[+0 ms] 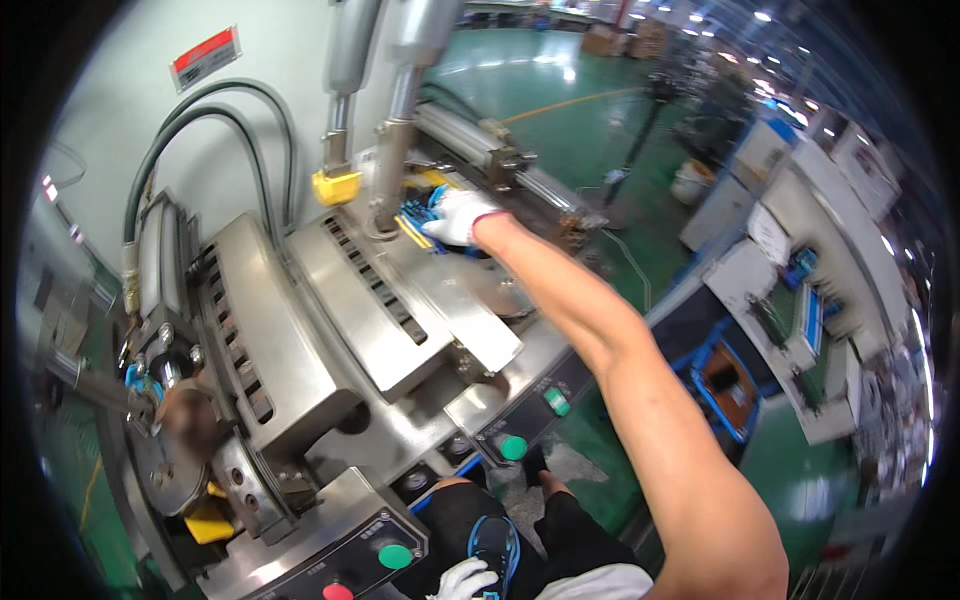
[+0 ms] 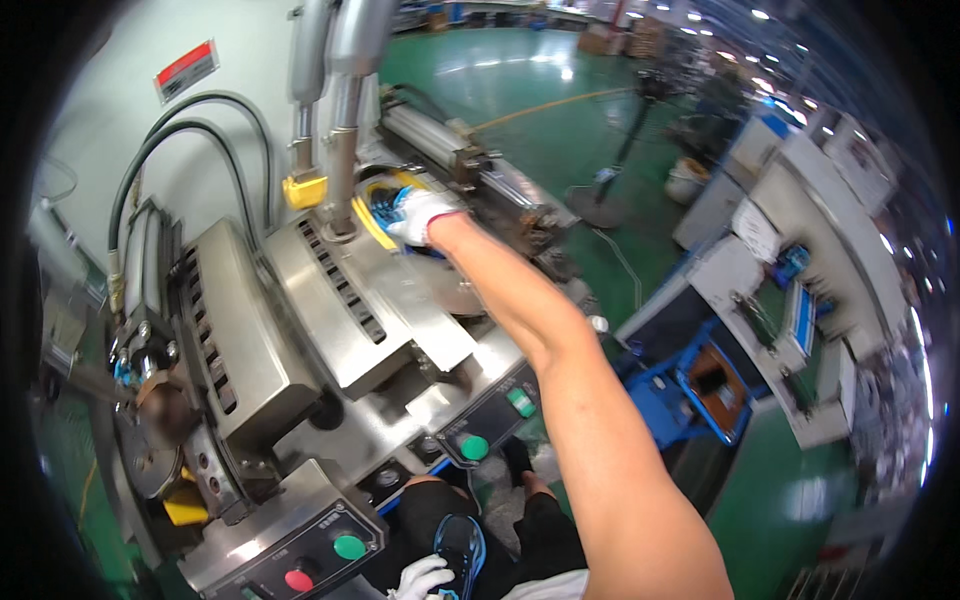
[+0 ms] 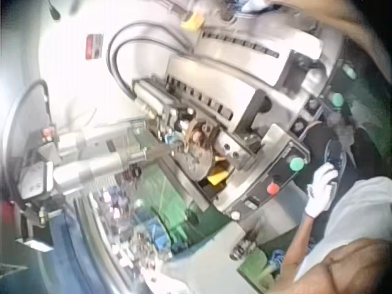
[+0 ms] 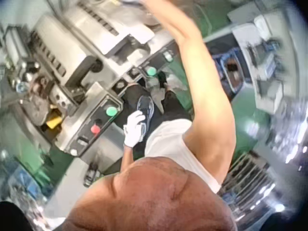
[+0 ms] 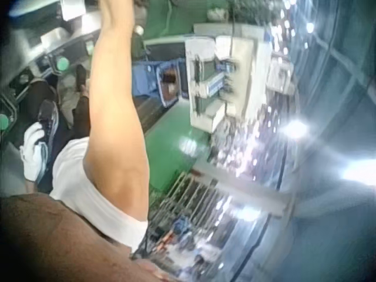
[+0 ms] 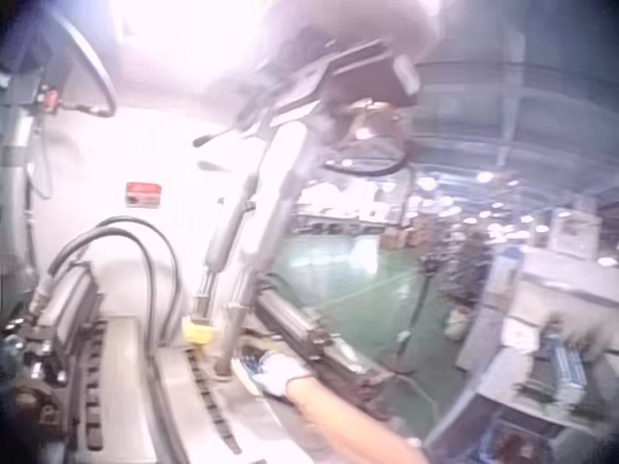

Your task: The person places blue shoe components into a lasting machine, presses buttons to activate the machine, and then removes the processed shoes and places them on a conveyor belt.

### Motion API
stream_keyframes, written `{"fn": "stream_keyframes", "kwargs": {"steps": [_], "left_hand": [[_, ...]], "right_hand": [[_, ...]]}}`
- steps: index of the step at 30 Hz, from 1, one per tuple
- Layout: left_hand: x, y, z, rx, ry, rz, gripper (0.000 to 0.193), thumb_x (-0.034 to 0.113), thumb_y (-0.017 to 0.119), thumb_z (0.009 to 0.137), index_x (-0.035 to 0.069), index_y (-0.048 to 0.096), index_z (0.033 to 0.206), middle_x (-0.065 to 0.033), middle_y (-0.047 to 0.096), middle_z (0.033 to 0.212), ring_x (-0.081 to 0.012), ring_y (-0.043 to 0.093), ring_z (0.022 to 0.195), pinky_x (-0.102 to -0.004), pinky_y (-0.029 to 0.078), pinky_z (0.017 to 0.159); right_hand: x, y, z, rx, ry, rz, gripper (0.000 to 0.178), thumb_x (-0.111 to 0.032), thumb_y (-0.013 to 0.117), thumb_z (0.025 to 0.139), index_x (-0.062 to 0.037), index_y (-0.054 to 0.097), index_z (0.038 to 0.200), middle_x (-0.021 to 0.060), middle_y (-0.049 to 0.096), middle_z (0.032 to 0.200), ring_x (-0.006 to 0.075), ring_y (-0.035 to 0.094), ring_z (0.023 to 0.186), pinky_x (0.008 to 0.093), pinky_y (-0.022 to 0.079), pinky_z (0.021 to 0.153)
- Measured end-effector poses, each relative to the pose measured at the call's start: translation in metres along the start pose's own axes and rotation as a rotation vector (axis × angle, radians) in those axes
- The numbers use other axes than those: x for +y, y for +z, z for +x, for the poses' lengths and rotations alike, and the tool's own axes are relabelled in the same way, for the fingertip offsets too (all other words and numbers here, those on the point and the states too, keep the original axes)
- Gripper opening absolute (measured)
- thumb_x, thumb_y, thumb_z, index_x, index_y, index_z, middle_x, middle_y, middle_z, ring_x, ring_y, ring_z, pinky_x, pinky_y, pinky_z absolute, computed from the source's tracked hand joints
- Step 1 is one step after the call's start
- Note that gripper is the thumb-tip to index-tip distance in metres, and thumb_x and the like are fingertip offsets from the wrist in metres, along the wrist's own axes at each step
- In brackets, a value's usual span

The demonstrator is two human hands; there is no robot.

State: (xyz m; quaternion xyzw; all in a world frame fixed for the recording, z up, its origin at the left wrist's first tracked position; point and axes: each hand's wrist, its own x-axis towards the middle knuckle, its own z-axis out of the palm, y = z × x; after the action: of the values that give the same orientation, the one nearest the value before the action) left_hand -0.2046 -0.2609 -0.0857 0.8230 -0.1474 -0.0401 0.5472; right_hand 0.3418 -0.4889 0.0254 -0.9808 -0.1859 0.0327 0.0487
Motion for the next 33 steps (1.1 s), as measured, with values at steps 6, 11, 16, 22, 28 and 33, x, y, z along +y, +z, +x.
{"fn": "stream_keyframes", "kwargs": {"steps": [6, 11, 16, 22, 28, 33], "left_hand": [[-0.004, 0.002, -0.009, -0.005, 0.048, -0.042, 0.038, -0.005, 0.055, 0.089, 0.007, 0.070, 0.121, -0.0157, 0.066, 0.134, -0.0337, 0.061, 0.127, -0.0411, 0.048, 0.112], [-0.004, 0.022, -0.005, -0.134, 0.092, -0.047, 0.035, 0.001, 0.056, 0.096, 0.005, 0.064, 0.130, -0.0142, 0.067, 0.133, -0.0306, 0.062, 0.126, -0.0389, 0.047, 0.112], [0.012, 0.040, 0.000, -0.012, -0.114, -0.094, 0.031, 0.005, 0.060, 0.099, 0.004, 0.067, 0.130, -0.0128, 0.072, 0.123, -0.0227, 0.067, 0.108, -0.0372, 0.054, 0.097], [0.072, 0.115, 0.049, 0.057, -0.026, -0.176, 0.032, -0.009, 0.060, 0.092, -0.003, 0.062, 0.124, -0.0142, 0.064, 0.126, -0.0272, 0.061, 0.122, -0.0379, 0.045, 0.111], [0.233, 0.241, 0.103, -0.191, 0.592, -0.083, 0.041, -0.014, 0.065, 0.081, 0.003, 0.068, 0.118, -0.0163, 0.063, 0.134, -0.0332, 0.060, 0.130, -0.0408, 0.047, 0.113], [0.327, 0.328, 0.091, -0.584, 1.019, -0.366, 0.059, -0.003, 0.074, 0.082, 0.004, 0.062, 0.139, -0.0250, 0.054, 0.147, -0.0480, 0.052, 0.137, -0.0512, 0.045, 0.114]], "right_hand": [[-0.110, 0.052, -0.243, 0.609, -0.324, 0.450, 0.080, -0.037, 0.077, 0.094, 0.0043, 0.043, 0.153, 0.0276, 0.046, 0.157, 0.0422, 0.049, 0.143, 0.0491, 0.039, 0.119], [-0.120, 0.122, -0.330, 0.056, -0.109, 0.054, 0.094, -0.045, 0.078, 0.085, 0.0058, 0.039, 0.154, 0.0293, 0.036, 0.161, 0.0479, 0.029, 0.153, 0.0541, 0.019, 0.129], [-0.118, 0.151, -0.354, 0.390, -0.059, 0.523, 0.092, -0.049, 0.068, 0.093, 0.0009, 0.031, 0.161, 0.0275, 0.027, 0.168, 0.0473, 0.019, 0.157, 0.0529, 0.015, 0.130], [-0.098, 0.094, -0.597, 0.192, 0.106, 0.928, 0.102, -0.052, 0.072, 0.093, 0.0027, 0.023, 0.164, 0.0281, 0.023, 0.169, 0.0388, 0.020, 0.160, 0.0453, 0.019, 0.130], [-0.059, 0.102, -0.677, 0.906, 0.465, 0.771, 0.103, -0.024, 0.082, 0.085, 0.0069, 0.022, 0.163, 0.0296, 0.028, 0.167, 0.0394, 0.028, 0.157, 0.0452, 0.024, 0.129], [0.123, 0.214, -0.779, 1.381, 1.229, 0.757, 0.078, -0.035, 0.079, 0.092, -0.0019, 0.043, 0.152, 0.0199, 0.061, 0.141, 0.0307, 0.063, 0.123, 0.0468, 0.050, 0.104]]}}
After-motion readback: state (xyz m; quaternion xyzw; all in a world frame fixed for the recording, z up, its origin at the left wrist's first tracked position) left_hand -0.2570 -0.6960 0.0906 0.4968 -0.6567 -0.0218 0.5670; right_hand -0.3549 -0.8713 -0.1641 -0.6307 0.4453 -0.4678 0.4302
